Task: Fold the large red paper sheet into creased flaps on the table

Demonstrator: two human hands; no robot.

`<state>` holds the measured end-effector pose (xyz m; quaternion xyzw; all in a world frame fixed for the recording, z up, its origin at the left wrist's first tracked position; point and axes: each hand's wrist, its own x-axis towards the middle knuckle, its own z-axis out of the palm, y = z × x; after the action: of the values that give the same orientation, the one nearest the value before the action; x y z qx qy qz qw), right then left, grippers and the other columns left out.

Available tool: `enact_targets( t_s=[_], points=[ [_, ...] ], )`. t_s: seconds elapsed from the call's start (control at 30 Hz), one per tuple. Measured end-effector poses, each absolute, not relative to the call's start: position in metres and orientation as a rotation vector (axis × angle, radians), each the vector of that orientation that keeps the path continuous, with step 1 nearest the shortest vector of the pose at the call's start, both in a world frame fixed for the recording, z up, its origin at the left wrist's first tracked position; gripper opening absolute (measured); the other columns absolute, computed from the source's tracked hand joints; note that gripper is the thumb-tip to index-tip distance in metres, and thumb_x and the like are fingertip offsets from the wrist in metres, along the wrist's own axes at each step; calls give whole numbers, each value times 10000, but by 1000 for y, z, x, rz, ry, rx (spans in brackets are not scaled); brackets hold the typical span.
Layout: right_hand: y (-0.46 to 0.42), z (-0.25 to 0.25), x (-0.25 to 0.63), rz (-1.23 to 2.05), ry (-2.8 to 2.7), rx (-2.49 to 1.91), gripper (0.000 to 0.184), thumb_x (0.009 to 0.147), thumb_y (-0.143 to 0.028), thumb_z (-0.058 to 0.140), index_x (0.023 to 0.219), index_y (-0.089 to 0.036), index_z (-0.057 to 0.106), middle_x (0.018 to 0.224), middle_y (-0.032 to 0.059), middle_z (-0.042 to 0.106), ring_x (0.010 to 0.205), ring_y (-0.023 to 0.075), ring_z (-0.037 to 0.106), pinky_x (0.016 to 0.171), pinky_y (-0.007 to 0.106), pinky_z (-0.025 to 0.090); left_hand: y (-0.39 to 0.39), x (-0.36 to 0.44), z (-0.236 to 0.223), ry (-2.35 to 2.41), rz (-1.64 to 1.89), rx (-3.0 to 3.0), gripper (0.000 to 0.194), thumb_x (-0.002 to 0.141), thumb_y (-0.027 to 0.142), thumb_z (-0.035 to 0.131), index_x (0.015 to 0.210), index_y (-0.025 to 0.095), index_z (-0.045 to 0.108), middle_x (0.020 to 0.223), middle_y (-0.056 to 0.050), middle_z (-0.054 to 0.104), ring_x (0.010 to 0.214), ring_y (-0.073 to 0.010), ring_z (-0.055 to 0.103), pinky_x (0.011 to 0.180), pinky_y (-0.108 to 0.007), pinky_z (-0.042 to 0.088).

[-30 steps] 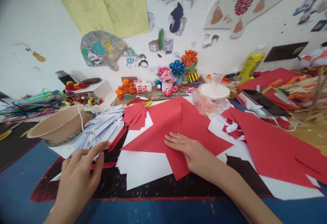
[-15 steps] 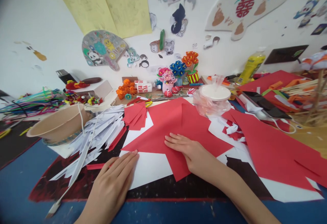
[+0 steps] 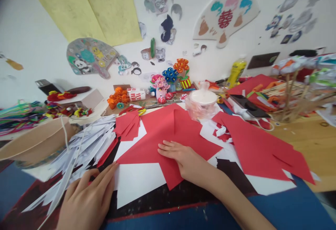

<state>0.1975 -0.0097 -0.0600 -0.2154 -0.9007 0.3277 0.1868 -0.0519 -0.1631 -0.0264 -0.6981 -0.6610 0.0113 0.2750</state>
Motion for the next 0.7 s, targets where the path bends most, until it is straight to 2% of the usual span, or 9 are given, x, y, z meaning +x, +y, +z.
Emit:
enact_targets(
  t_s=[0.1, 0.17, 0.37, 0.57, 0.7],
  points=[
    [-10, -56, 197, 928, -2535, -612, 787, 628, 110, 308, 1317, -253, 419, 1357, -22, 442, 1300, 134, 325, 1111, 391, 246, -153, -43, -21, -1636, 97, -1929, 371, 790, 124, 414, 1087, 165, 634, 1112, -63, 660, 940, -289, 565, 745, -418, 392],
    [-10, -54, 196, 920, -2536, -600, 769, 636, 101, 319, 1315, -245, 425, 1357, -12, 442, 1298, 137, 328, 1110, 390, 245, -141, -28, -21, -1492, 55, -1990, 394, 788, 117, 385, 1094, 156, 630, 1149, -69, 643, 976, -274, 577, 799, -425, 397],
    [-11, -50, 195, 872, -2533, -597, 713, 650, 81, 346, 1300, -193, 451, 1351, 23, 453, 1292, 137, 342, 1109, 365, 243, -103, 11, -41, -1333, -95, -2078, 389, 871, 190, 309, 1061, 127, 643, 1090, -65, 671, 960, -193, 634, 770, -329, 480],
    [-11, -49, 195, 840, -2537, -577, 684, 671, 72, 362, 1298, -185, 455, 1346, 33, 461, 1294, 134, 338, 1106, 348, 244, -97, -4, -48, -1397, -125, -2076, 367, 867, 236, 363, 1111, 122, 612, 1116, -81, 656, 949, -234, 641, 769, -381, 488],
    [-11, -47, 194, 829, -2537, -571, 706, 651, 76, 373, 1304, -179, 447, 1349, 45, 458, 1290, 140, 346, 1103, 347, 244, -90, -2, -34, -1417, -107, -2192, 363, 808, 128, 385, 1068, 141, 639, 1080, -70, 678, 969, -255, 622, 779, -388, 481]
  ],
)
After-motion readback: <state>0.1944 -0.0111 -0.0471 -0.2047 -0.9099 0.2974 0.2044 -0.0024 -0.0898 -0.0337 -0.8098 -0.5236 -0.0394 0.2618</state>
